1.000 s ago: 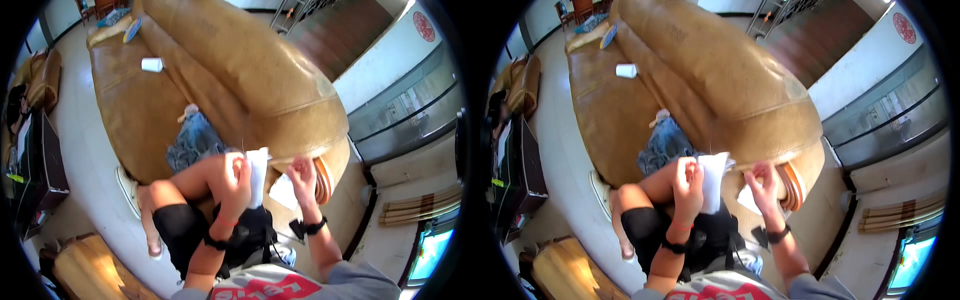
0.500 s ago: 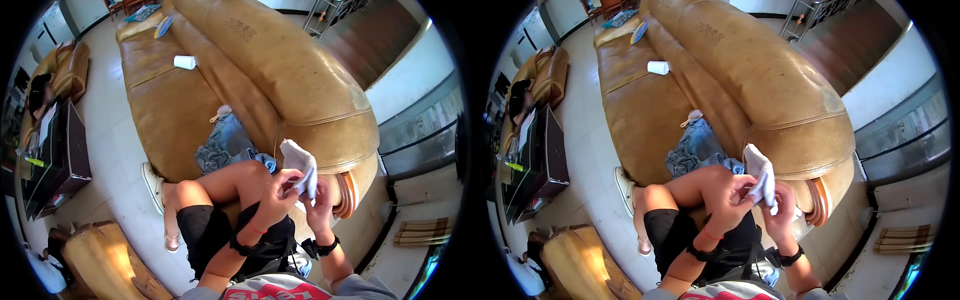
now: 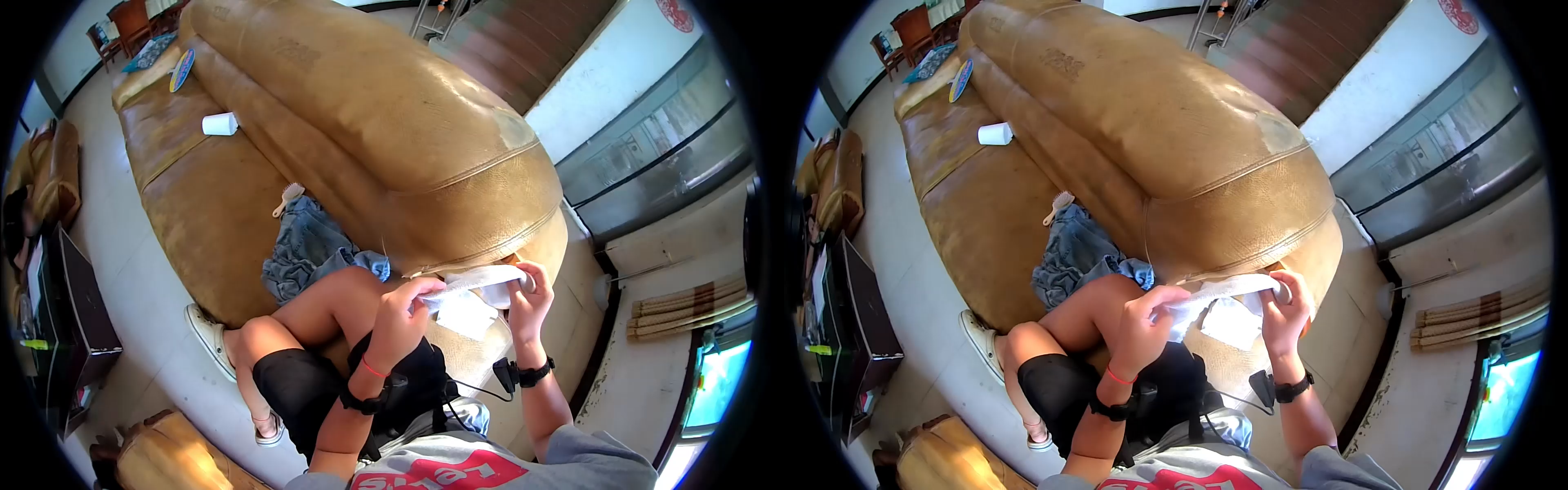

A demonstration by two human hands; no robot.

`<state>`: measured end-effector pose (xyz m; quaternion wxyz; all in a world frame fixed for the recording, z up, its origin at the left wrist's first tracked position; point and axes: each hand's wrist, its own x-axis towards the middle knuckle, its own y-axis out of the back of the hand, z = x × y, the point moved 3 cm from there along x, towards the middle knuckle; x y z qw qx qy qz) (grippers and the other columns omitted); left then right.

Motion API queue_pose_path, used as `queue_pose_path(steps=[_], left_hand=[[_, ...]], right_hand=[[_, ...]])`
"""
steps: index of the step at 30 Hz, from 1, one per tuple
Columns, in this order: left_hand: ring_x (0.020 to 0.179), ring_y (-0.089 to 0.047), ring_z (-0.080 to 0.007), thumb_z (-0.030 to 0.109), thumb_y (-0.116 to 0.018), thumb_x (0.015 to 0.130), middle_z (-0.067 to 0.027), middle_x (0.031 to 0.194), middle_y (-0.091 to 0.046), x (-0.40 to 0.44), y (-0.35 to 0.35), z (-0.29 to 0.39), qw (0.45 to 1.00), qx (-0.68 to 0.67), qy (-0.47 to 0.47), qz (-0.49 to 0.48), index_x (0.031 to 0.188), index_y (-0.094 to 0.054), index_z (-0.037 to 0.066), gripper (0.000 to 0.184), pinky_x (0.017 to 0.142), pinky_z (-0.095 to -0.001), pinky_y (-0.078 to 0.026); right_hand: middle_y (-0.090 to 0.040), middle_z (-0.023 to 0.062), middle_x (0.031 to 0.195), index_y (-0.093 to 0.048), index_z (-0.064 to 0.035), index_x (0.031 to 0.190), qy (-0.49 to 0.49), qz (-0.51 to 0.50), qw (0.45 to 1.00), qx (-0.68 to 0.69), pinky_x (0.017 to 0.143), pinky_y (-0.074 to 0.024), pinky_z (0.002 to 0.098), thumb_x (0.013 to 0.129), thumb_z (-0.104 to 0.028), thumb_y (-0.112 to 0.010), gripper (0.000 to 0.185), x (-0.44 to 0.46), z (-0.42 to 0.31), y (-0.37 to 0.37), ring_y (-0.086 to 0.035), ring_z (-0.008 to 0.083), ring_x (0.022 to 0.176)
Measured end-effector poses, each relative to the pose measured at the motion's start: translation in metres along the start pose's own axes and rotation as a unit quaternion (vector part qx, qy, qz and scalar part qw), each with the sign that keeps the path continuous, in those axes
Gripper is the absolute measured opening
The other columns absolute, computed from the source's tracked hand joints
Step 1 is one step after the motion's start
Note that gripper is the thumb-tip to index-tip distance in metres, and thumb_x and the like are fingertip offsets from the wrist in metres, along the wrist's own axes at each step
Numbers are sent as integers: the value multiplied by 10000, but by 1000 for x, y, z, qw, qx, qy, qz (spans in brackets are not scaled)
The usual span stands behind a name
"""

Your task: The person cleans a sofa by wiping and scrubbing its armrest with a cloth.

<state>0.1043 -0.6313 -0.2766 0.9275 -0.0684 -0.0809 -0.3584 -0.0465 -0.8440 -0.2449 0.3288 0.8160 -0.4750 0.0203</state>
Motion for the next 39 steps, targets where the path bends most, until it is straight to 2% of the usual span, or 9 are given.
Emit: queue_pose_path(steps=[5,8,12,13,19,24,26,35,39], left_hand=[[946,-755,-206,-135,-502,871,-144,1087,-787,-8,0,-9,999,19,-31,23,1183,-733,-2,411,793,-295,-575],[997,-753,-350,-158,-478,841,-207,1085,-764,-15,-1,-5,1000,8,-4,17,1163,-718,-13,427,849,-351,-576],[1039,-750,-336,-172,-458,838,-187,1112,-763,-17,3,9,999,24,-26,29,1174,-722,0,461,887,-369,-573],[994,-747,-249,-151,-487,915,-156,1088,-769,-18,4,13,995,55,-67,58,1168,-721,-22,368,875,-319,-564],[899,-705,-353,-128,-510,906,-198,974,-717,-22,12,4,970,194,-124,84,1099,-720,-37,300,805,-378,-546],[852,-649,-171,-98,-542,961,-99,946,-706,-21,12,-3,992,116,-34,22,1073,-707,-42,207,765,-278,-498],[857,-617,-119,-75,-544,997,-66,944,-695,-25,6,-7,996,90,-3,4,1076,-702,-42,180,766,-257,-487],[817,-622,-145,-54,-563,1002,-87,965,-722,-26,-12,-24,999,45,7,-2,1101,-712,-23,182,740,-264,-485],[850,-663,-176,-26,-587,1007,-109,973,-734,-27,-14,-25,998,61,12,-14,1105,-717,-29,163,763,-284,-509]], right_hand=[[-659,20,1040,-685,2,1065,-2,0,999,-40,900,-519,264,893,48,-773,199,-7,9,1,-650,120,992],[-632,59,1104,-710,4,1014,-9,14,1000,9,890,-536,294,827,63,-800,215,-19,13,-2,-665,169,980],[-588,63,1124,-736,26,1032,-32,5,998,53,878,-556,283,842,57,-806,205,-15,9,0,-638,162,1026],[-581,64,1103,-744,23,1036,-42,4,998,46,877,-556,283,837,56,-814,213,-16,5,3,-633,163,1014],[-604,36,967,-776,0,985,13,-30,997,-73,817,-509,274,820,27,-855,185,-18,-32,22,-605,140,894],[-655,29,926,-763,-5,1013,-41,-45,995,77,785,-504,256,856,-7,-849,179,-18,-21,24,-629,120,861],[-687,44,900,-754,-4,1026,-38,-55,998,18,739,-517,272,871,-36,-844,181,-17,-14,27,-646,120,824],[-650,37,775,-724,-34,1068,-32,-83,994,-62,656,-476,304,945,-113,-753,149,-7,10,43,-555,118,686],[-667,87,935,-733,-57,1073,-29,-107,988,-106,715,-506,328,942,-68,-724,132,-2,-6,59,-624,189,782]])
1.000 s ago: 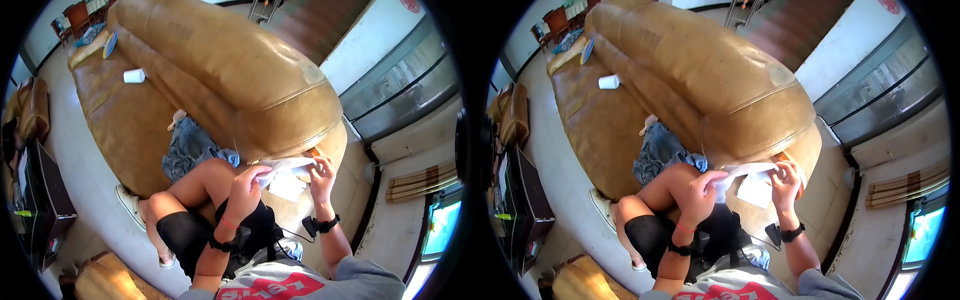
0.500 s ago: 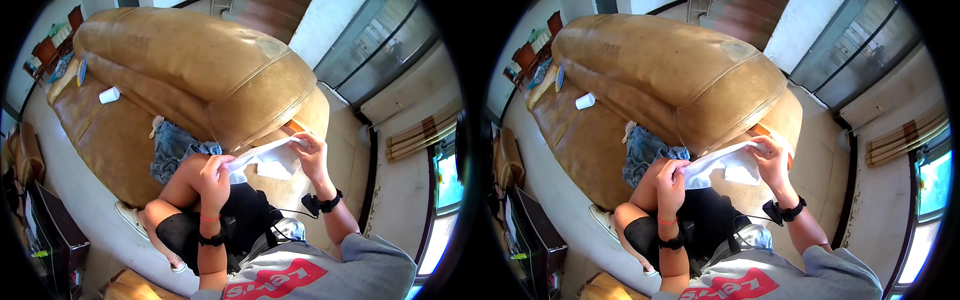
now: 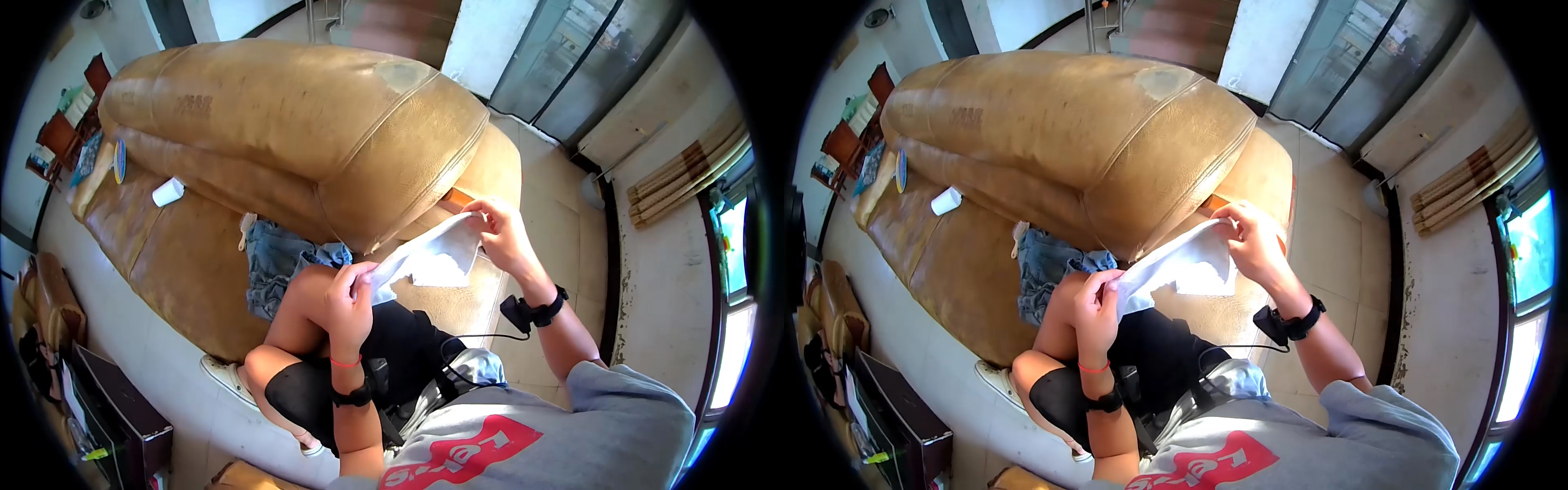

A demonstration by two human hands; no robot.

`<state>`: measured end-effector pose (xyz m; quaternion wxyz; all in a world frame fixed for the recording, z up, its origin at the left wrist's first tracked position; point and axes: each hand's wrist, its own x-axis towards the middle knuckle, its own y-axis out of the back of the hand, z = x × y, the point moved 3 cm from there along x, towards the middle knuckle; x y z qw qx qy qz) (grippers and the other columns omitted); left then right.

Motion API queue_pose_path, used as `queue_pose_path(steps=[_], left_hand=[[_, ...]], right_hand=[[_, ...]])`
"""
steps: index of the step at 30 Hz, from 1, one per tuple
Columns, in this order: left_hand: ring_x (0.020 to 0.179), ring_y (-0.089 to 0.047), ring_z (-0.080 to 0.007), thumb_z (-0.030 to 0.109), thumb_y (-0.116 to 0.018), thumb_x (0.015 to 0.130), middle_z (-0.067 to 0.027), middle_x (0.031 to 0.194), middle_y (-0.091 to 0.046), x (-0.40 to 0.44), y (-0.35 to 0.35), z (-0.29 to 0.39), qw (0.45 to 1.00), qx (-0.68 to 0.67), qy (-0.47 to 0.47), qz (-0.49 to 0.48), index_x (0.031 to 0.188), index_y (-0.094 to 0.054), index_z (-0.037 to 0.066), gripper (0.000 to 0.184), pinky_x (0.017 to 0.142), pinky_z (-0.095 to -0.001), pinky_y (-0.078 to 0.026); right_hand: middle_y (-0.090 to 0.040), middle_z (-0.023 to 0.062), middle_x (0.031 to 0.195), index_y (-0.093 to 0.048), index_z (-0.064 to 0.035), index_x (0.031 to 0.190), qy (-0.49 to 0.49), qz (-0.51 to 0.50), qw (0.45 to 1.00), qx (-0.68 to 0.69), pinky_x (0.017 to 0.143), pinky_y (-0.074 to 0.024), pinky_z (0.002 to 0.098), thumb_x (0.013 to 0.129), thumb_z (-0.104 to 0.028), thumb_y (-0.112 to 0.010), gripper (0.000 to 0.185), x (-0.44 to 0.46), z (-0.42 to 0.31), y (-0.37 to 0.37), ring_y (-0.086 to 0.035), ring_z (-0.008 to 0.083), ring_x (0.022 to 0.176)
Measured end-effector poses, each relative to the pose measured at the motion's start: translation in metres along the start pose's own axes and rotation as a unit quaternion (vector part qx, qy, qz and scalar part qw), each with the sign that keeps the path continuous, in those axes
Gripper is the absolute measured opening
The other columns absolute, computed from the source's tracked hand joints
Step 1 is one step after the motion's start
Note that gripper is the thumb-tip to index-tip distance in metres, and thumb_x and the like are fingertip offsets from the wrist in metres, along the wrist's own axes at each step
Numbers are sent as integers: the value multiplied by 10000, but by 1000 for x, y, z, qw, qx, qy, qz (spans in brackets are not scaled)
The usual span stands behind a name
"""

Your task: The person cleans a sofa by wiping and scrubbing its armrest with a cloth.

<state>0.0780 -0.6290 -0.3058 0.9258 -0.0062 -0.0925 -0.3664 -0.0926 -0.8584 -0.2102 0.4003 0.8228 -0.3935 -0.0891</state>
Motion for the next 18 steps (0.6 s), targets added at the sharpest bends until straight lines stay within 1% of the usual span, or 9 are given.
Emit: queue_pose_path(steps=[1,5,8,10,12,15,16,17,18], left_hand=[[860,-677,-188,-17,-593,1009,-118,978,-738,0,0,-1,1000,3,-1,0,1106,-719,-31,159,770,-292,-518],[867,-720,-273,8,-622,996,-165,1003,-743,3,-8,6,999,27,-34,21,1104,-722,-36,153,787,-347,-557],[866,-720,-300,-1,-624,983,-170,990,-737,2,-12,21,994,97,-49,13,1089,-721,-42,149,782,-355,-561],[883,-707,-332,-22,-643,954,-171,1002,-719,1,-16,22,993,105,-46,16,1048,-725,-31,125,773,-381,-567],[905,-692,-340,-33,-660,934,-163,1008,-709,2,-21,17,992,111,-57,21,1026,-731,-21,117,781,-398,-563],[965,-652,-347,4,-725,878,-139,1003,-691,3,-24,22,963,249,-86,51,958,-756,20,88,814,-413,-540],[977,-645,-348,16,-735,871,-133,1003,-689,5,-26,27,949,295,-90,62,947,-762,29,82,820,-411,-535],[916,-675,-338,37,-740,863,-137,976,-713,6,-27,32,940,319,-99,63,946,-778,54,93,769,-388,-544],[882,-688,-331,40,-733,869,-141,954,-723,9,-29,30,963,257,-72,48,954,-780,57,98,746,-386,-546]], right_hand=[[-675,106,994,-735,-63,1075,-3,-13,1000,-27,751,-517,335,935,-34,-709,145,1,-3,4,-637,210,813],[-666,136,962,-691,-22,1090,24,9,1000,7,706,-527,339,960,10,-682,134,4,-10,17,-643,226,760],[-673,129,914,-706,-21,1049,70,44,996,-45,690,-525,347,925,-24,-752,132,2,-10,21,-634,230,725],[-669,120,892,-776,-46,1012,72,69,992,-76,677,-528,351,869,-80,-827,155,0,-7,25,-631,225,713],[-655,128,886,-801,-66,990,75,79,987,-116,675,-528,345,864,-114,-837,140,-2,1,28,-634,220,725],[-672,134,838,-804,-65,966,78,83,978,-176,643,-523,351,897,-133,-815,98,-4,8,32,-654,217,700],[-674,133,806,-802,-64,974,33,78,985,-149,631,-519,360,912,-138,-804,96,-4,10,33,-662,215,689],[-676,131,774,-800,-63,982,-12,73,990,-122,618,-516,369,928,-144,-792,97,-6,11,32,-671,214,677],[-677,130,742,-798,-63,989,-58,66,992,-95,606,-512,377,943,-149,-780,99,-6,11,31,-679,212,665]])
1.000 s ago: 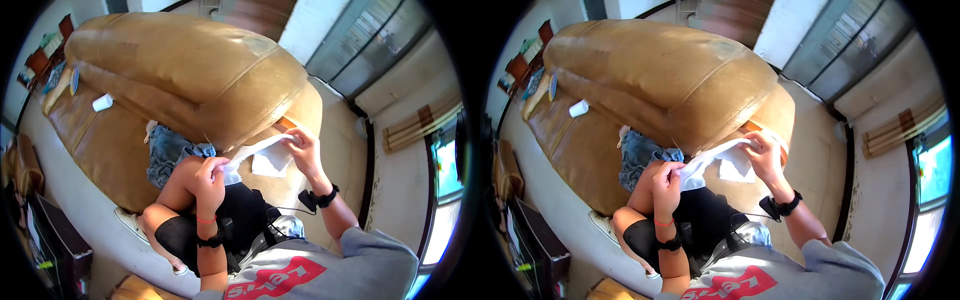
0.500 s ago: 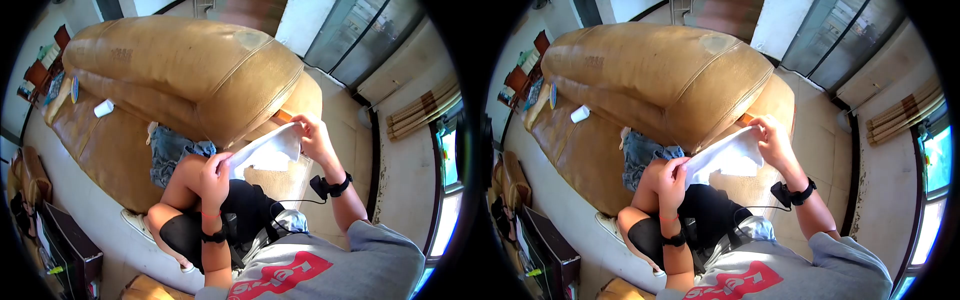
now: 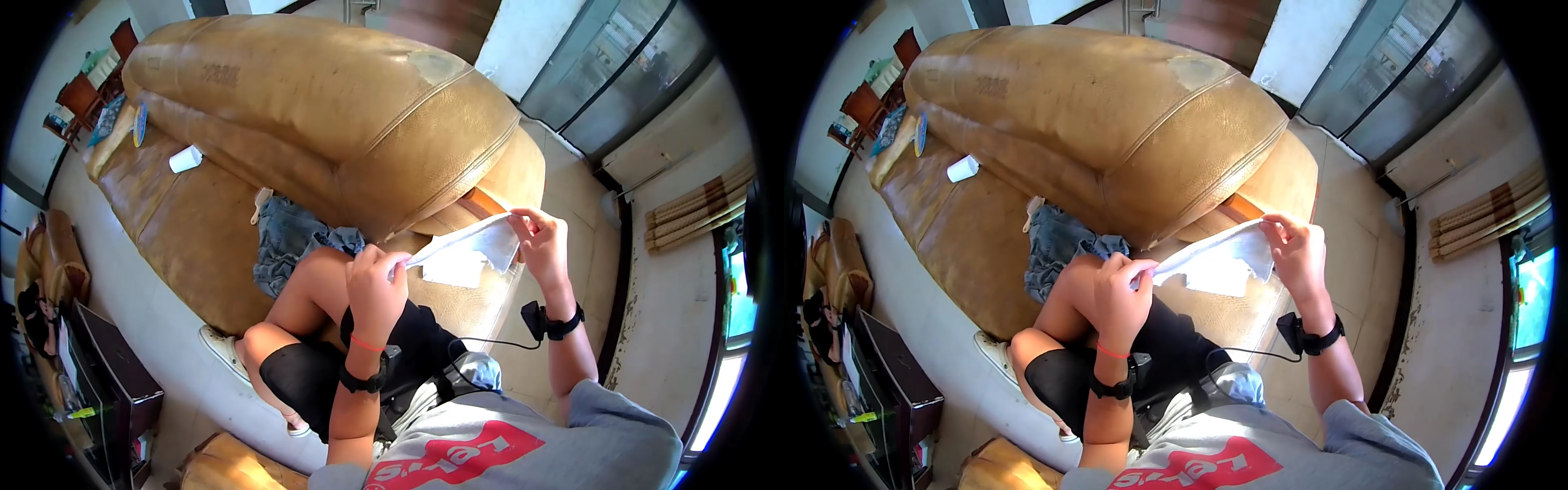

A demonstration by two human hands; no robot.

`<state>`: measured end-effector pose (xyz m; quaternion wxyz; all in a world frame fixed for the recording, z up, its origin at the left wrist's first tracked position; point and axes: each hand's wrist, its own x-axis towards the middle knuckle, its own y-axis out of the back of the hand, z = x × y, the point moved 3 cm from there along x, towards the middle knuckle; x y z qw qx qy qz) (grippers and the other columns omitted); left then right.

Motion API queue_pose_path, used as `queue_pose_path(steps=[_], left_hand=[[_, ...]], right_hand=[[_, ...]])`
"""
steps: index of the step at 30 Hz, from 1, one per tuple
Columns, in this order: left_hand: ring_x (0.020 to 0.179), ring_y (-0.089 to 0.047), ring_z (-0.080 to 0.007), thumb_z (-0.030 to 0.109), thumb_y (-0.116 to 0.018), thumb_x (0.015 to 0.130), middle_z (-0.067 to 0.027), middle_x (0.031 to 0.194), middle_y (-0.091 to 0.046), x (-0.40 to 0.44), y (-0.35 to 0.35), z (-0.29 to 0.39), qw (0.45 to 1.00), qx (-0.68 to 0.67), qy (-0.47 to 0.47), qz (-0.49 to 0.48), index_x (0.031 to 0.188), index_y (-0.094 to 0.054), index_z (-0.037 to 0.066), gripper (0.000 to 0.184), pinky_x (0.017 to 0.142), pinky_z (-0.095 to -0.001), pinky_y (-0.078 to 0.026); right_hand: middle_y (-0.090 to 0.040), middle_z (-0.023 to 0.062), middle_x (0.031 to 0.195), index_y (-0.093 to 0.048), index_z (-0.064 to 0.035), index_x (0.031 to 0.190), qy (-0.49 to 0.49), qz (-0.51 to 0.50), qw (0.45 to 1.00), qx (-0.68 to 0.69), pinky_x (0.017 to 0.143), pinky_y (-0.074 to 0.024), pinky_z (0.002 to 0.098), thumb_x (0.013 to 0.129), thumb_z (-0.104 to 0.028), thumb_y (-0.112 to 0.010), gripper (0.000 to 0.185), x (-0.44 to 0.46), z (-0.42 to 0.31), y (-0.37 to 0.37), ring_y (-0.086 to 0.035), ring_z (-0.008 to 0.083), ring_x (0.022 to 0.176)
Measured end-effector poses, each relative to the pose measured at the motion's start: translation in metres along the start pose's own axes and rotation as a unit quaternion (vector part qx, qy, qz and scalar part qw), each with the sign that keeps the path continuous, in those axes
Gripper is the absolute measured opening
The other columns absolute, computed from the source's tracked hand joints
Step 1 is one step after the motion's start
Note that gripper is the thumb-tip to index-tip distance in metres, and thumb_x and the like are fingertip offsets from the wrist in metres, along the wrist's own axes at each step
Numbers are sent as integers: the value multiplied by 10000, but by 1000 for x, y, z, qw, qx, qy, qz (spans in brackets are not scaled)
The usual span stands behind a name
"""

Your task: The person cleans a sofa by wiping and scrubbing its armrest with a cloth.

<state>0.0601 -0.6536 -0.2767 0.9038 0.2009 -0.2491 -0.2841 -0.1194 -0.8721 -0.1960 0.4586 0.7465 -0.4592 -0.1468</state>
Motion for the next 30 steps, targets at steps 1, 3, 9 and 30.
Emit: queue_pose_path(steps=[1,3,9,30], left_hand=[[848,-701,-323,43,-727,876,-145,932,-733,1,-4,-2,997,-66,30,-17,962,-783,60,105,723,-383,-549],[706,-731,-309,72,-698,916,-164,814,-746,-1,-8,-1,991,-114,65,-26,1002,-786,79,123,633,-400,-553],[672,-727,-342,116,-687,954,-167,728,-716,-5,-15,-3,986,-106,124,-41,1043,-777,119,127,604,-441,-545],[825,-742,-398,41,-636,965,-205,884,-746,4,-13,10,996,-66,61,-5,1071,-692,50,120,699,-451,-579]], right_hand=[[-674,125,710,-768,-49,1025,-21,-12,999,33,574,-504,366,970,-138,-748,107,3,-2,-1,-667,196,621],[-666,115,646,-706,-20,1096,-68,-41,992,99,511,-489,343,1024,-116,-683,122,3,-5,-4,-644,163,533],[-639,81,578,-638,0,1179,-81,-52,979,180,390,-417,304,1084,-111,-603,151,4,6,-18,-586,121,423],[-755,117,839,-683,20,1154,-85,-18,955,285,479,-492,232,1075,-99,-617,157,8,24,-33,-761,168,683]])
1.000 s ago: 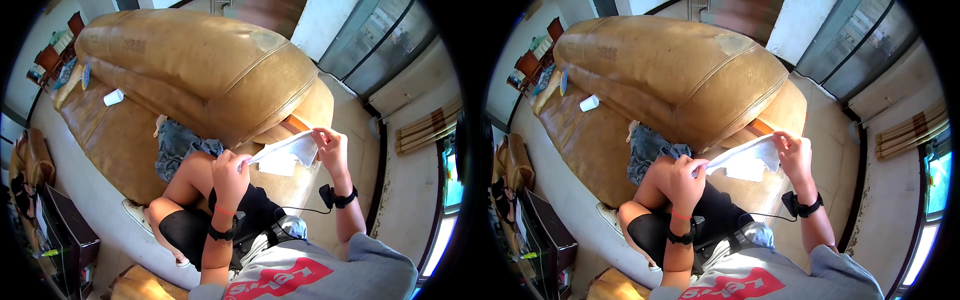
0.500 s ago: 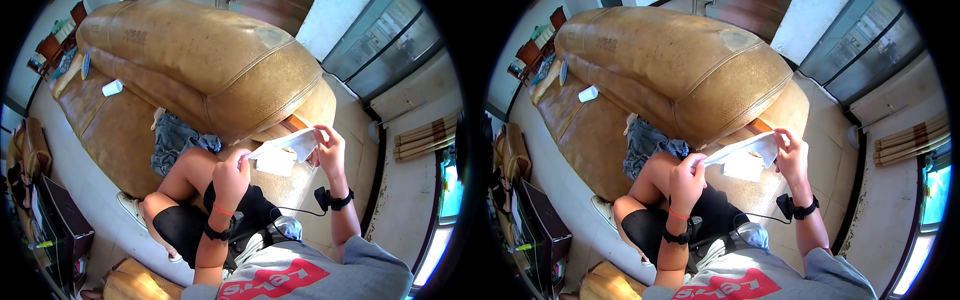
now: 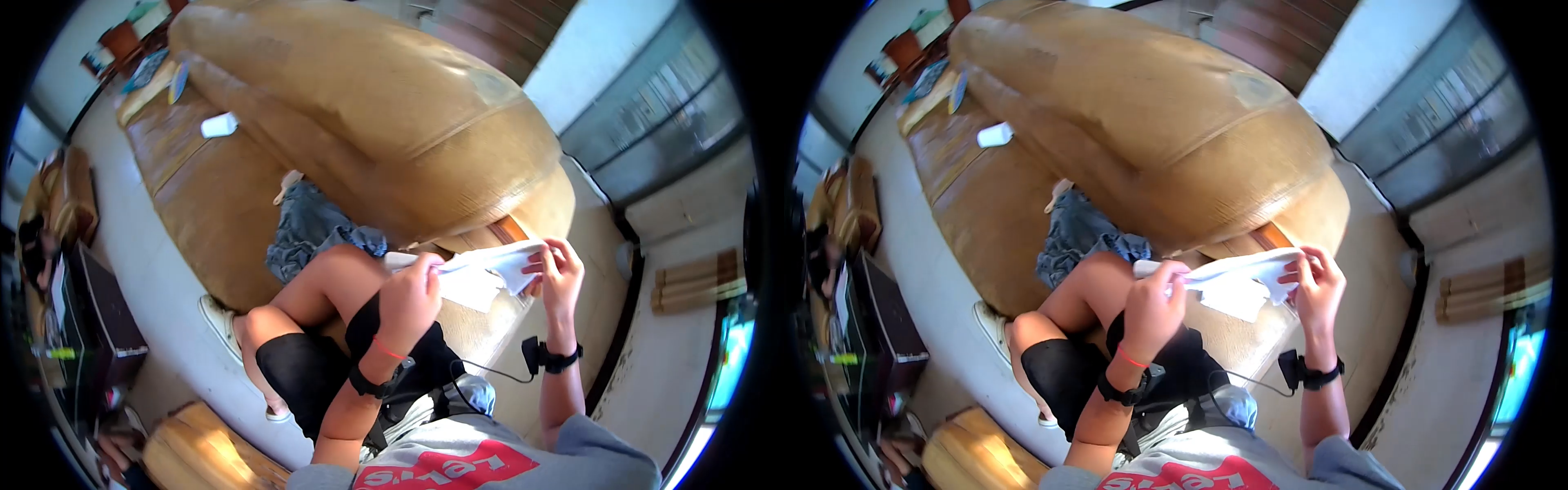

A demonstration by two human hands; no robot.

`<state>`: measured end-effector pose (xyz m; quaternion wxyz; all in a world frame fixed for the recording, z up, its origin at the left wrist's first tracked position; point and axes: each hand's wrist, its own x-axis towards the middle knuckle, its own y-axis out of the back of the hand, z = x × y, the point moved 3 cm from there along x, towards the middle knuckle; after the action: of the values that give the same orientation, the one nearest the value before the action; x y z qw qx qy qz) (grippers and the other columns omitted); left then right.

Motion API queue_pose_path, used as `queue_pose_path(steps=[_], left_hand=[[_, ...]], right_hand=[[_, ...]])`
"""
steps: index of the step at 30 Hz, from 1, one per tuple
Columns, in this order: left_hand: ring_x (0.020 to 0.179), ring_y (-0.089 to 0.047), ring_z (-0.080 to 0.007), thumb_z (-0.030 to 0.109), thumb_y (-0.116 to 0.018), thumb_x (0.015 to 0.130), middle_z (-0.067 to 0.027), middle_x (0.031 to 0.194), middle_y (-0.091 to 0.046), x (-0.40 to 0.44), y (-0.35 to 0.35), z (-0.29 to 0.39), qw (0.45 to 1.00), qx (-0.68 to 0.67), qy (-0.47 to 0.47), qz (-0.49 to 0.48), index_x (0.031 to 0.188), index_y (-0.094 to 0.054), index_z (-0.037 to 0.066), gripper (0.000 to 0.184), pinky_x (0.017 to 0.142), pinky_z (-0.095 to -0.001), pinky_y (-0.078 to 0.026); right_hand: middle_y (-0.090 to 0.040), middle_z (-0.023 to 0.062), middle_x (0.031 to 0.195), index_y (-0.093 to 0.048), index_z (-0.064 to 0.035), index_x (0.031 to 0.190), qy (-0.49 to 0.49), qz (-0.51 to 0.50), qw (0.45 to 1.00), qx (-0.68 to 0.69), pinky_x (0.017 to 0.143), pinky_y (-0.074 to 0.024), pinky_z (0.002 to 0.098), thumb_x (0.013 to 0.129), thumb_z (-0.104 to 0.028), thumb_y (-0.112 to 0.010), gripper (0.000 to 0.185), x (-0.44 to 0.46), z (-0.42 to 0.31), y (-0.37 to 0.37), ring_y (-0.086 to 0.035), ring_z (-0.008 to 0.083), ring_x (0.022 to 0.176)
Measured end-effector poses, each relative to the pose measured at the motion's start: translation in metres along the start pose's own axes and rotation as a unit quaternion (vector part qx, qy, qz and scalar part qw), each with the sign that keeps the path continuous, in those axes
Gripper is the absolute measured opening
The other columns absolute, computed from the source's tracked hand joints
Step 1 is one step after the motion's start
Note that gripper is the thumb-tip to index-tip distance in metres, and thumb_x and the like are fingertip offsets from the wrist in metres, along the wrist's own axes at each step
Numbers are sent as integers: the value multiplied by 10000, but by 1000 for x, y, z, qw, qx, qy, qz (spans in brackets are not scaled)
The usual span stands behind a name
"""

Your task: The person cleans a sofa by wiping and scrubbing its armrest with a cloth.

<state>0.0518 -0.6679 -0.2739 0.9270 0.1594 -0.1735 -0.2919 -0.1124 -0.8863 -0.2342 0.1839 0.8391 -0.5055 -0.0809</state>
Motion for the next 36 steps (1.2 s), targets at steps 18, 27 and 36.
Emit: queue_pose_path(steps=[18,27,36], left_hand=[[981,-654,-378,128,-728,912,-193,1031,-671,35,-10,37,996,64,-65,-7,1288,-625,48,398,893,-471,-517],[1104,-647,-344,162,-728,898,-176,1104,-696,92,-56,71,980,118,-162,21,1336,-607,-20,489,999,-462,-494],[1407,-466,-447,262,-660,958,-293,1418,-550,178,-164,8,970,120,-190,88,1582,-405,-9,726,1260,-555,-273]], right_hand=[[-650,221,1443,-472,65,1486,141,46,989,20,1140,-468,352,1033,63,-537,458,14,3,-4,-618,252,1350],[-366,223,1691,-216,52,1644,131,71,989,-15,1242,-335,381,939,142,-525,776,18,18,-6,-396,294,1544],[-474,316,1576,-261,79,1624,73,18,988,-134,1239,-326,413,1007,-165,-531,716,132,10,-50,-449,399,1493]])
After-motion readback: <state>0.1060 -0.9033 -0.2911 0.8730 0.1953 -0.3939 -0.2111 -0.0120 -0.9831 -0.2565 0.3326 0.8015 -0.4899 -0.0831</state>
